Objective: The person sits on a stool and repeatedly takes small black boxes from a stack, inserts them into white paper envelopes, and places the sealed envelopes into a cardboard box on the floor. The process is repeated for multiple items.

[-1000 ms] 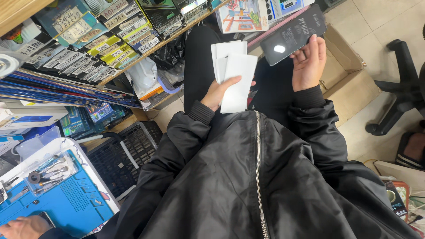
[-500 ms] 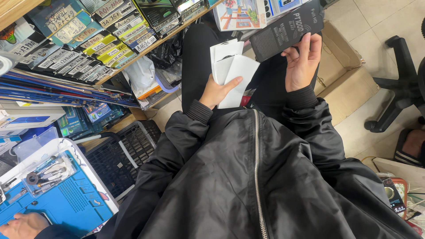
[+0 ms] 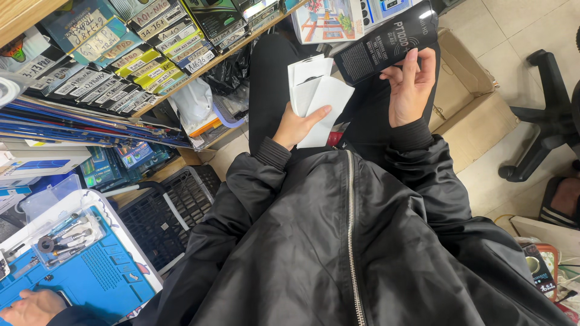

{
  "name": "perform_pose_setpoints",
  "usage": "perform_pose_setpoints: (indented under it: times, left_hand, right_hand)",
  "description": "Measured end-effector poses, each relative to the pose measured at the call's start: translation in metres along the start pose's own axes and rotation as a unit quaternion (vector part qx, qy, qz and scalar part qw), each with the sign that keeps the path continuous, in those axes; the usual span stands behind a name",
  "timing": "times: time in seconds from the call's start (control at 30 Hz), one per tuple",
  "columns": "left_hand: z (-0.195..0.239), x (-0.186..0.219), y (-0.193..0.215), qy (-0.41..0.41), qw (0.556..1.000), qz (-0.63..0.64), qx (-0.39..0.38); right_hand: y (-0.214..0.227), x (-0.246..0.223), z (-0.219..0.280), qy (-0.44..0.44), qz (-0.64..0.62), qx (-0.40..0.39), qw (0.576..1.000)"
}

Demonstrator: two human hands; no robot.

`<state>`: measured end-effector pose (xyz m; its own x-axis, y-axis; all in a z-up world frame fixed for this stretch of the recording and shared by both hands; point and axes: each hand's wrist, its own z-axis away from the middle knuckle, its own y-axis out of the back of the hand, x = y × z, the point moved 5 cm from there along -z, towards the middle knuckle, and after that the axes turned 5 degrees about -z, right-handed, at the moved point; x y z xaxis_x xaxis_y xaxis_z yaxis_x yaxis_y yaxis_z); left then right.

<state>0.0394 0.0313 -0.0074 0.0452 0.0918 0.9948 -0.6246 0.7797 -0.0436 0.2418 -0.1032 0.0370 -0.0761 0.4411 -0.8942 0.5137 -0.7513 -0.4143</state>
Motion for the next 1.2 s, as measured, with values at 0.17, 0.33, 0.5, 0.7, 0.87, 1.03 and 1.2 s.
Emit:
perform_pose_setpoints:
  times: [0.17, 0.33, 0.5, 0.7, 0.87, 1.03, 1.2]
  left_hand:
    - [0.001, 0.002, 0.001, 0.028, 1.000, 0.003, 0.009]
    - [0.003, 0.005, 0.000, 0.028, 0.999, 0.015, 0.010]
    - [0.002, 0.006, -0.001, 0.015, 1.000, 0.015, 0.003]
    - [0.002, 0.002, 0.000, 0.044, 0.999, 0.011, 0.009]
    - [-0.001, -0.002, 0.000, 0.024, 0.999, 0.022, 0.006]
    - [-0.003, -0.003, 0.000, 0.002, 0.999, 0.042, 0.011]
    - [-0.001, -0.006, -0.002, 0.062, 0.997, 0.036, 0.003]
  right_hand:
    - [0.003, 0.003, -0.002, 0.008, 0.000, -0.007, 1.000]
    - [0.006, 0.011, -0.003, -0.001, 0.006, -0.022, 1.000]
    - [0.009, 0.008, -0.005, 0.000, -0.007, -0.012, 1.000]
    - [0.008, 0.011, -0.004, -0.011, 0.009, -0.046, 0.999]
    - [0.009, 0.012, -0.006, -0.014, 0.010, -0.041, 0.999]
    - [0.010, 0.010, -0.007, 0.022, 0.034, -0.069, 0.997]
    - [0.016, 0.023, -0.009, -0.004, 0.002, -0.090, 0.996]
